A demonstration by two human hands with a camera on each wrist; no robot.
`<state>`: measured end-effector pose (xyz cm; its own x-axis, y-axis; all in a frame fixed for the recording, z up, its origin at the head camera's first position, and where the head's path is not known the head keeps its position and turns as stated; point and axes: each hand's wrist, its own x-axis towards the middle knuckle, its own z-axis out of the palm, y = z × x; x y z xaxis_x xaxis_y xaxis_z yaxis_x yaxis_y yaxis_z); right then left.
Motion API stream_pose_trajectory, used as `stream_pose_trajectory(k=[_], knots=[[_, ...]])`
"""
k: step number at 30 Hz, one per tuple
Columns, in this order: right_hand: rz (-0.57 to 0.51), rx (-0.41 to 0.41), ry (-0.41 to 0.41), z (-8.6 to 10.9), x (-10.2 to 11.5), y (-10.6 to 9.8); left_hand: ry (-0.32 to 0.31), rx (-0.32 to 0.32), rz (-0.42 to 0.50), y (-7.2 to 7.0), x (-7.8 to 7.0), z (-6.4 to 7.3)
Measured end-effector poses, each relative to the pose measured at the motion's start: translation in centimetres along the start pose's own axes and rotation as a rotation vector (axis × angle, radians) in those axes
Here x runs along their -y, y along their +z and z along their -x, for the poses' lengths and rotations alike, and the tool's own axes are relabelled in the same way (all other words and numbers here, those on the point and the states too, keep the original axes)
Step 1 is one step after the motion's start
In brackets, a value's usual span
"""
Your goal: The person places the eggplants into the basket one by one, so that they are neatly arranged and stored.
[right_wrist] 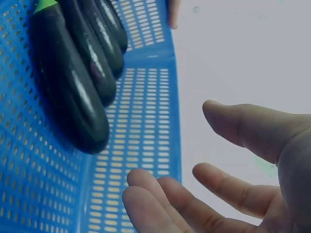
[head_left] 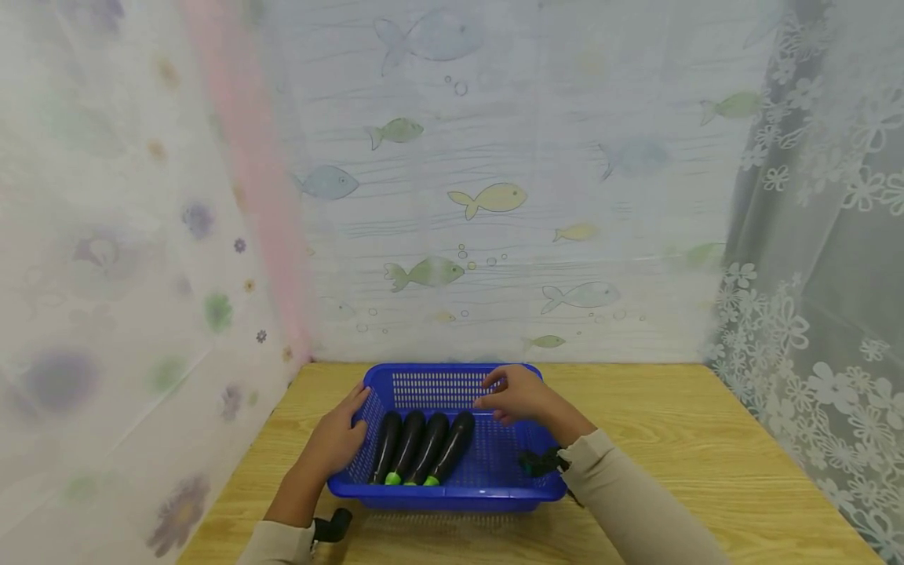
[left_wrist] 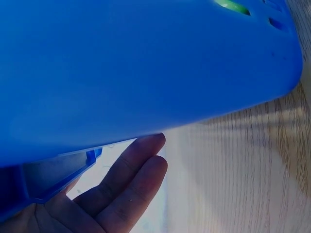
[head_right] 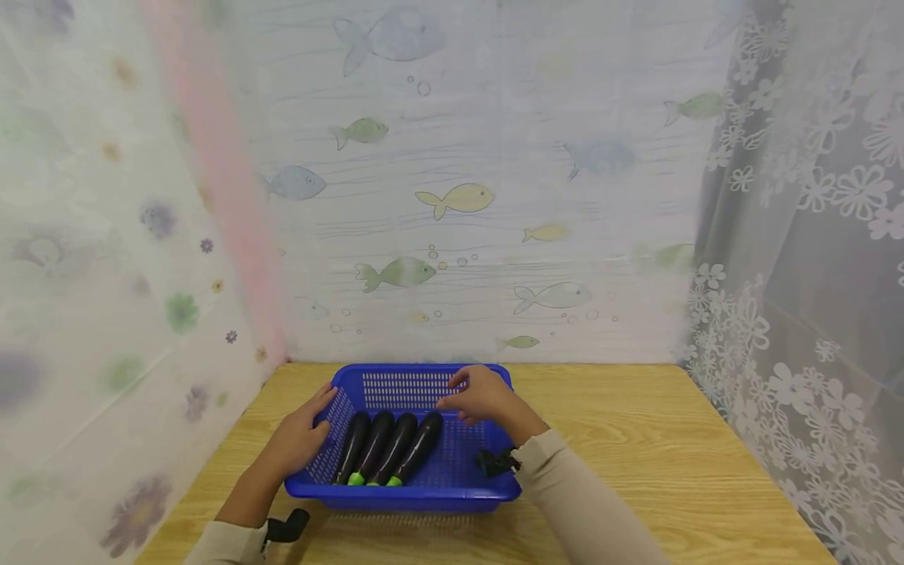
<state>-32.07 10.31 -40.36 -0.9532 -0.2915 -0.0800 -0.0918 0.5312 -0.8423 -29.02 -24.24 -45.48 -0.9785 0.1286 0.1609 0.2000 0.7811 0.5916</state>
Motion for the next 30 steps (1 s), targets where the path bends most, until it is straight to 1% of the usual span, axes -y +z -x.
stream_pose_trajectory(k=[5,11,15,18,24,30], knots=[[-0.035,0.006,-0.030,0.7,-0.3,-1.1,-0.006,0.004,-0.010,-0.1,0.0,0.0],[-0.059,-0.006,-0.073,2.3,-0.7,-3.2,-0.005,0.004,-0.007,-0.1,-0.2,0.1],[-0.059,-0.029,-0.067,3.2,-1.1,-4.5,-0.003,0.003,-0.007,-0.1,0.0,0.0],[-0.056,-0.049,-0.045,3.8,-1.7,-5.3,-0.006,0.004,-0.006,-0.1,0.0,-0.1],[-0.080,-0.087,-0.002,4.7,-3.4,-6.7,-0.011,0.005,-0.014,0.0,0.1,-0.1],[-0.092,-0.089,0.003,5.5,-5.2,-7.7,-0.002,0.001,-0.017,0.0,-0.1,0.0]])
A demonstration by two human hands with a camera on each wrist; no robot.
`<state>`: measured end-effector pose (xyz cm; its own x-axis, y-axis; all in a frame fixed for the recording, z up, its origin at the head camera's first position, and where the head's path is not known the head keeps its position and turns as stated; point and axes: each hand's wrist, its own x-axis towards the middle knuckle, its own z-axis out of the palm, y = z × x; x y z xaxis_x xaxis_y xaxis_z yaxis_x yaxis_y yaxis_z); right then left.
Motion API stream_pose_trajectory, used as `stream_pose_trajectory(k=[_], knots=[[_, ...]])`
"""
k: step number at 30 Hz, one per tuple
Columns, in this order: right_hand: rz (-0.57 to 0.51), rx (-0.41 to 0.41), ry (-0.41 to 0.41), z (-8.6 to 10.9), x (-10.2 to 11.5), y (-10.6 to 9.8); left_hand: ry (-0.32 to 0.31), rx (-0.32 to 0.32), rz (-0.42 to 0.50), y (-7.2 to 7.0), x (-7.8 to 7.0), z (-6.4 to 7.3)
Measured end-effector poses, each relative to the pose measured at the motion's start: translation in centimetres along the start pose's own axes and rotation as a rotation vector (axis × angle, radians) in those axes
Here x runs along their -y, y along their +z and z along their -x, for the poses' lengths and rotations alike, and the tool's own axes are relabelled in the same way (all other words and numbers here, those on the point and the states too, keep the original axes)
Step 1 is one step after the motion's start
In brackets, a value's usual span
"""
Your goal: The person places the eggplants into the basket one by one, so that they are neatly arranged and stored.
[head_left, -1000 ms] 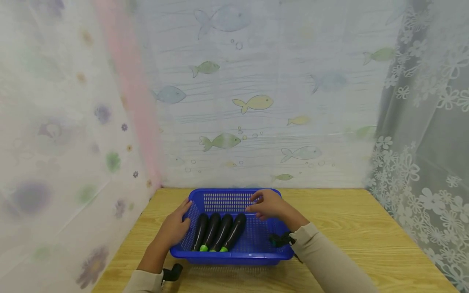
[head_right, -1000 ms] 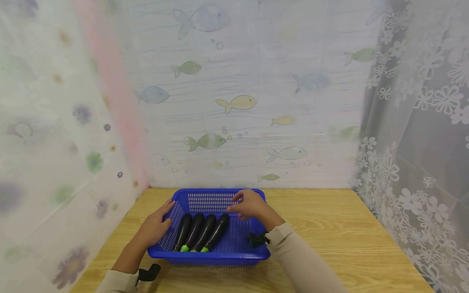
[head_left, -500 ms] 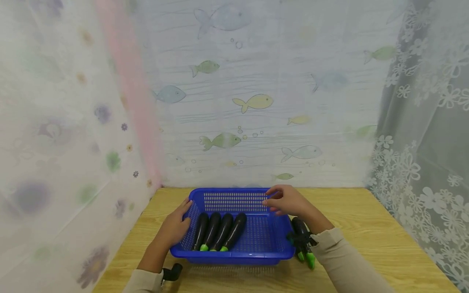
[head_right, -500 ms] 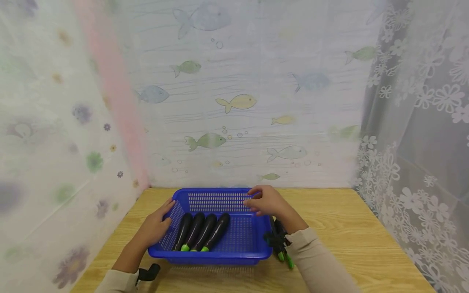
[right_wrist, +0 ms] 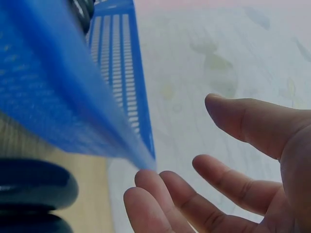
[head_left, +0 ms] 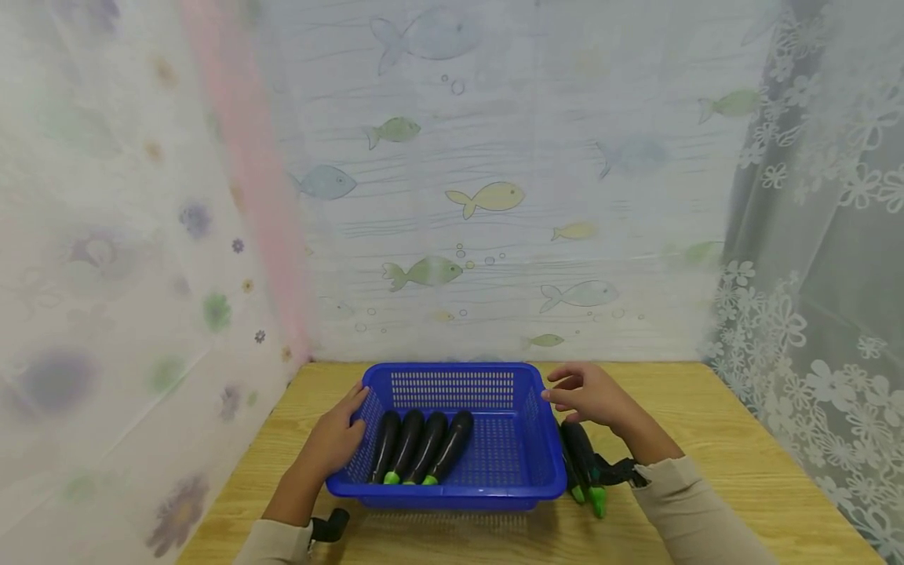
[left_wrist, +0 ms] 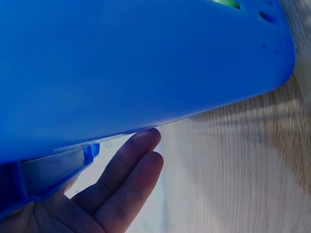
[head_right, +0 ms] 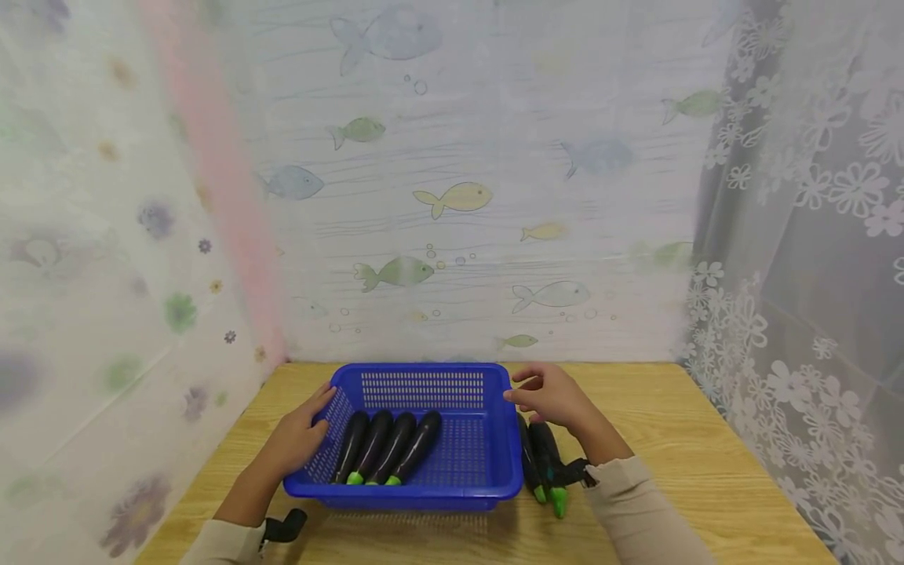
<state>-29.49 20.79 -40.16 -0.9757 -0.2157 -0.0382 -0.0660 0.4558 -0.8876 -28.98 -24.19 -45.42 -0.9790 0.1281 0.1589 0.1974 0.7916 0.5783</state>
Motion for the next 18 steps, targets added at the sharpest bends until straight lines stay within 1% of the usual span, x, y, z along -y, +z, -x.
stream_pose_trajectory(k=[5,8,18], knots=[[0.008,-0.010,0.002,0.7,-1.2,-0.6,0.008,0.000,0.002,-0.1,-0.1,0.1],[0.015,-0.033,0.018,0.9,-2.1,-0.8,0.009,-0.002,0.001,-0.2,-0.1,0.1],[0.074,-0.086,0.077,1.0,-5.6,-0.5,0.016,-0.013,-0.012,0.1,0.1,0.0]])
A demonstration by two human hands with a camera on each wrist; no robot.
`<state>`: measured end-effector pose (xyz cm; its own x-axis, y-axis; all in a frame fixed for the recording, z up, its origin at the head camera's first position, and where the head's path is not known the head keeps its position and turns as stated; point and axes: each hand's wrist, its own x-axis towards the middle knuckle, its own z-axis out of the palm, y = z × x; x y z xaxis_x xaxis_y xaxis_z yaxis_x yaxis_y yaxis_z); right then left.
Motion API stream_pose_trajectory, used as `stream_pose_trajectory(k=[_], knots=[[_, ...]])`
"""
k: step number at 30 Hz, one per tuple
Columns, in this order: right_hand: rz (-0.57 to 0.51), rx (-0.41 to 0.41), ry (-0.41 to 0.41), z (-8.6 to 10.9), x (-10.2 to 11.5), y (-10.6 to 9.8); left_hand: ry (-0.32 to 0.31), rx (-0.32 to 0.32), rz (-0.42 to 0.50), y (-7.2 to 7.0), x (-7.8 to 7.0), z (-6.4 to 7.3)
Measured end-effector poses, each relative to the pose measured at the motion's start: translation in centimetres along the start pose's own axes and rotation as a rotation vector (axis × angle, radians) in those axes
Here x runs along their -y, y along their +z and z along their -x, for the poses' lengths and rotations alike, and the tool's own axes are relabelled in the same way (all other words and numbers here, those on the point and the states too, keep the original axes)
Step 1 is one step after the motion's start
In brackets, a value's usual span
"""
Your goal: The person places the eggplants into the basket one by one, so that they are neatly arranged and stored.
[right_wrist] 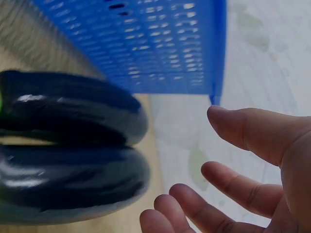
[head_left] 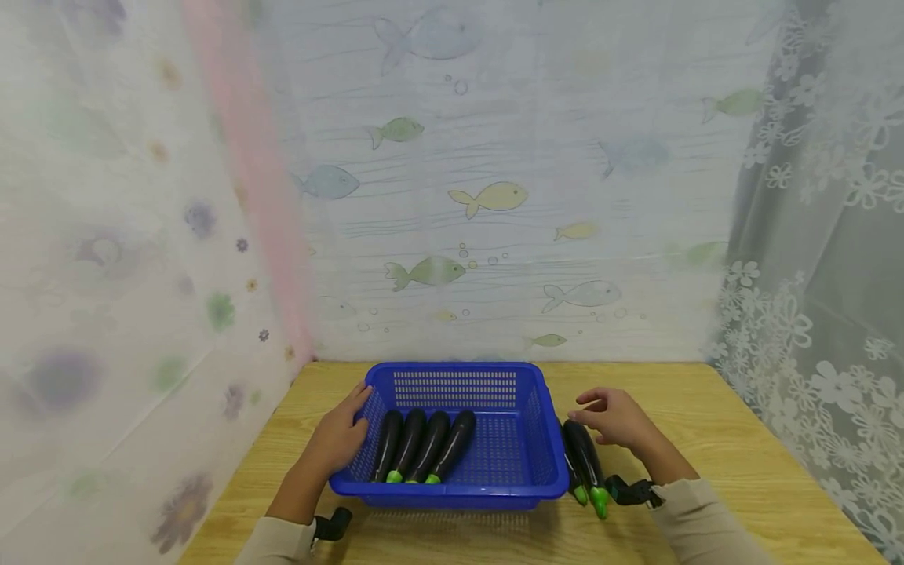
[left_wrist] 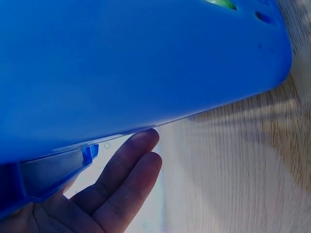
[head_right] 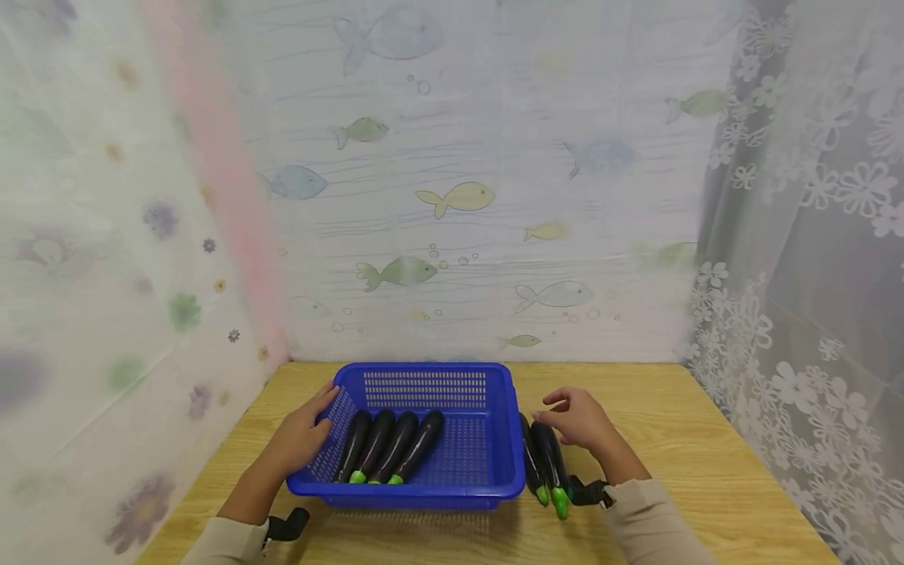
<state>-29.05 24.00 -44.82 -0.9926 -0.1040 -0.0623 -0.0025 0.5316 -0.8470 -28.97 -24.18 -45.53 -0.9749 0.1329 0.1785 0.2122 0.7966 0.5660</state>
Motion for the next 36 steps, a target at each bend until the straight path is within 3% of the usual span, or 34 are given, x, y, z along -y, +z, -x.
stream_pose_trajectory(k=[15,26,36], knots=[[0.054,-0.024,0.038,-0.3,-2.9,0.9,-0.005,-0.004,-0.008,0.2,0.1,-0.1],[0.111,-0.051,0.003,-0.5,-3.9,1.7,-0.018,0.004,0.000,0.2,0.1,-0.2],[0.022,-0.040,0.033,-0.3,-4.2,1.5,-0.013,0.003,0.001,0.1,0.1,-0.1]])
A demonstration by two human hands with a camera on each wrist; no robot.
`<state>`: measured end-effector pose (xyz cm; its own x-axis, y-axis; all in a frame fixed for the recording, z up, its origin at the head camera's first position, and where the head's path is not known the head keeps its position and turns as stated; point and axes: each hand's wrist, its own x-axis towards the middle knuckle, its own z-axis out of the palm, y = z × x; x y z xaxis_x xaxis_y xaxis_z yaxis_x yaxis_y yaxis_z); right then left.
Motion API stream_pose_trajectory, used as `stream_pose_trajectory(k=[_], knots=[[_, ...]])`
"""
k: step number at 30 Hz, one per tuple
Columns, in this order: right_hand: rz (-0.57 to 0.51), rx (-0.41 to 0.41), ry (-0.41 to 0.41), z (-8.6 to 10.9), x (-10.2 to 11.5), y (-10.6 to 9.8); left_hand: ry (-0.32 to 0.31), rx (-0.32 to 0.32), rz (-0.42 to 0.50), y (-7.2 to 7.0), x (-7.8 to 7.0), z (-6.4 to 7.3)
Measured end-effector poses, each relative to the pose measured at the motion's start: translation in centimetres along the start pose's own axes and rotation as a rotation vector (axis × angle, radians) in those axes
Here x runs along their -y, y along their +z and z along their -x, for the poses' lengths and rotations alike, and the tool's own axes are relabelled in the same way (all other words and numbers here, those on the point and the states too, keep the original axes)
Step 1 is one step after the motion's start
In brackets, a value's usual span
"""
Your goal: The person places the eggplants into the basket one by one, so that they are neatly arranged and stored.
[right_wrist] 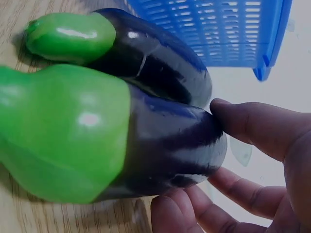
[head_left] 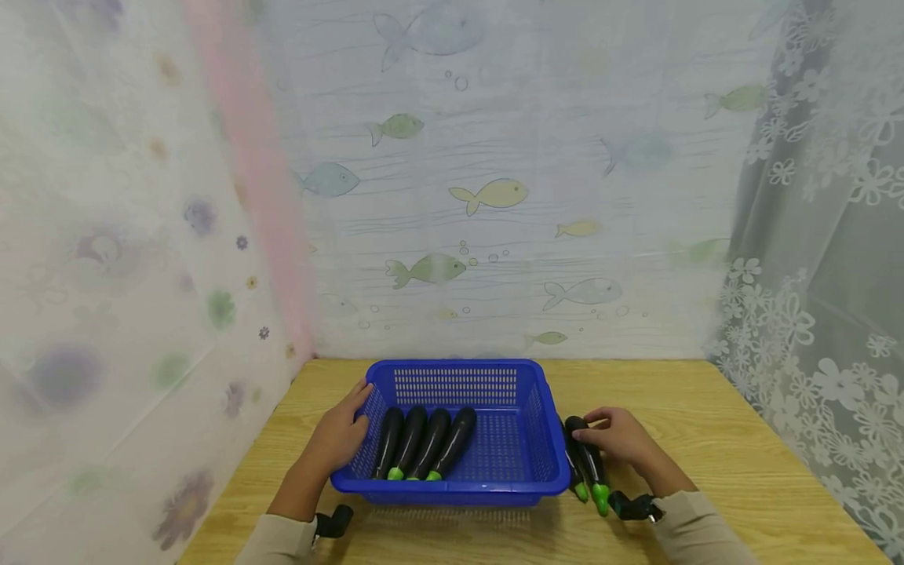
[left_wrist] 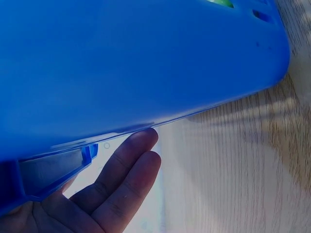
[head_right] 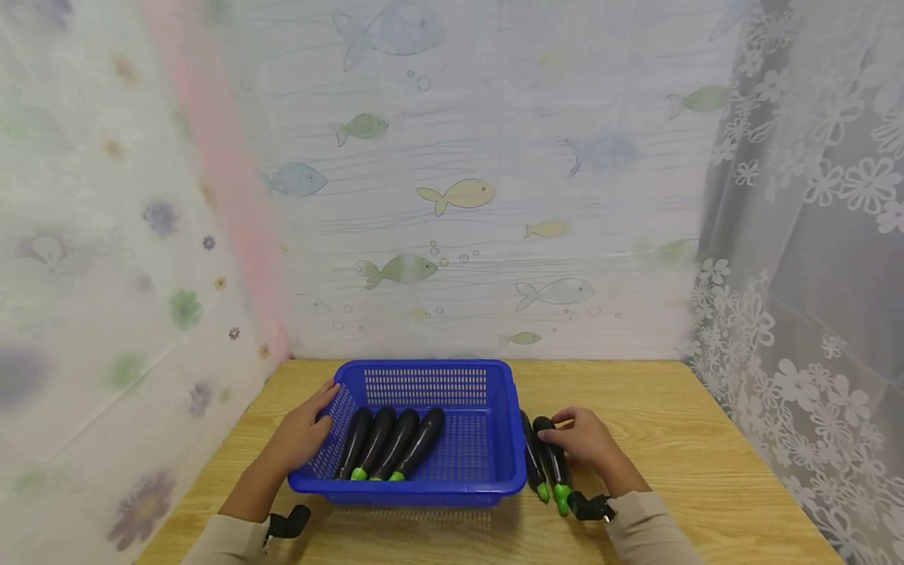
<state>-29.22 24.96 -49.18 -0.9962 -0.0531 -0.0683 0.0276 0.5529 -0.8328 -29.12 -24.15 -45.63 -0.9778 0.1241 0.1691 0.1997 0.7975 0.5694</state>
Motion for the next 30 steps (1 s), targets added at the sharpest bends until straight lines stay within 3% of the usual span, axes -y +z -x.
stream_pose_trajectory(k=[9,23,30], knots=[[-0.138,0.036,0.039,0.4,-0.4,-1.0,-0.009,0.005,0.006,0.1,0.0,-0.2],[-0.172,0.048,0.059,0.6,-1.1,-1.9,-0.011,0.007,0.008,0.1,0.2,0.0],[-0.273,0.058,0.081,0.7,-1.3,-1.9,0.002,0.005,-0.009,0.1,0.1,0.0]])
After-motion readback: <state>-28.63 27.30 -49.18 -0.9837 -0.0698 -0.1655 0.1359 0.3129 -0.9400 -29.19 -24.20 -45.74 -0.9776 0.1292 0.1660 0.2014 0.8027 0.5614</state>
